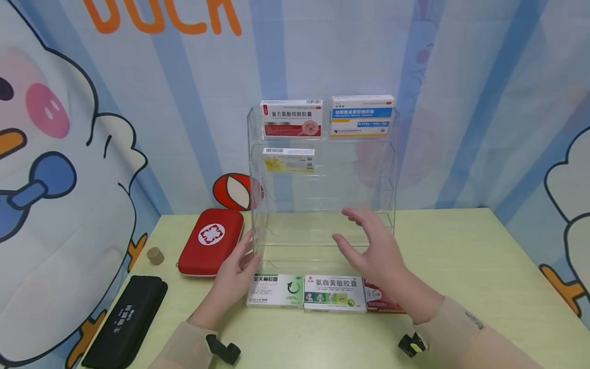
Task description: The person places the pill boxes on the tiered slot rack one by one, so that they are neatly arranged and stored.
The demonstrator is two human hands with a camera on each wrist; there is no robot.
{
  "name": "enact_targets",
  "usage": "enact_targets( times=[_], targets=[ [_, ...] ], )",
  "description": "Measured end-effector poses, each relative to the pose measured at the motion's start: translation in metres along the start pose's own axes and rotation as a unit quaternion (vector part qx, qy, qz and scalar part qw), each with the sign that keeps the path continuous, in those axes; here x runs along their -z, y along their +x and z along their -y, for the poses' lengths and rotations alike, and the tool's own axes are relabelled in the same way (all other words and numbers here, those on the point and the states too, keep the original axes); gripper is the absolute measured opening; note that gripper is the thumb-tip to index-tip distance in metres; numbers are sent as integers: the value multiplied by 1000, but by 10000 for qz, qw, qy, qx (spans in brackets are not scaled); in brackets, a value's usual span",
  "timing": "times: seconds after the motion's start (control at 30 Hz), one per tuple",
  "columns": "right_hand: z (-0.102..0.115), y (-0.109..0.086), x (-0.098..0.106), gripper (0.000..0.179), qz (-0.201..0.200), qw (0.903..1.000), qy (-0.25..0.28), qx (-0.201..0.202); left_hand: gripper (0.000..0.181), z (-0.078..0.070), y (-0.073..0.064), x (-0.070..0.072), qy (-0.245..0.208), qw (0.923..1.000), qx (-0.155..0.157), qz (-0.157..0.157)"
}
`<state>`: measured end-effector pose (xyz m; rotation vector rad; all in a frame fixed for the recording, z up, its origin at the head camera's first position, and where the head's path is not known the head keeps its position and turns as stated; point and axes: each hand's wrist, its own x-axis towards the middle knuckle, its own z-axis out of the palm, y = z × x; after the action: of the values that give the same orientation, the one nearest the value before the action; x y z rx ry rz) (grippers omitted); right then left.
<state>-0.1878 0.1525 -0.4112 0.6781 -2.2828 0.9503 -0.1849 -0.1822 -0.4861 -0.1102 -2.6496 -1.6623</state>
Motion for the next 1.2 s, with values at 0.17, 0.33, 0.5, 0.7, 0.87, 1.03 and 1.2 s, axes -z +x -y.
enact_targets(
  times=[0.17,0.33,0.5,0.7,0.87,1.03,1.2],
  targets=[
    [-8,-29,9,54,288,9994,-194,32,81,0,0,0,-10,10000,-2,22],
    [-13,-51,17,53,504,9986,-138,-67,81,0,0,0,-24,10000,-6,31],
    [-19,-67,26,52,638,9975,-294,-108,80,1,0,0,-32,10000,20,47],
    [-33,-82,35,52,658,9969,-433,-8,80,1,0,1,-40,10000,-54,53],
    [-43,-93,44,50,827,9943,-664,-48,80,1,1,2,-22,10000,-45,36],
    [-55,-101,54,50,1078,9883,-1024,-334,81,1,1,1,-7,10000,-42,41],
    [-65,-104,59,46,1137,9861,-1153,-366,80,1,0,1,-10,10000,-33,28]
  ],
)
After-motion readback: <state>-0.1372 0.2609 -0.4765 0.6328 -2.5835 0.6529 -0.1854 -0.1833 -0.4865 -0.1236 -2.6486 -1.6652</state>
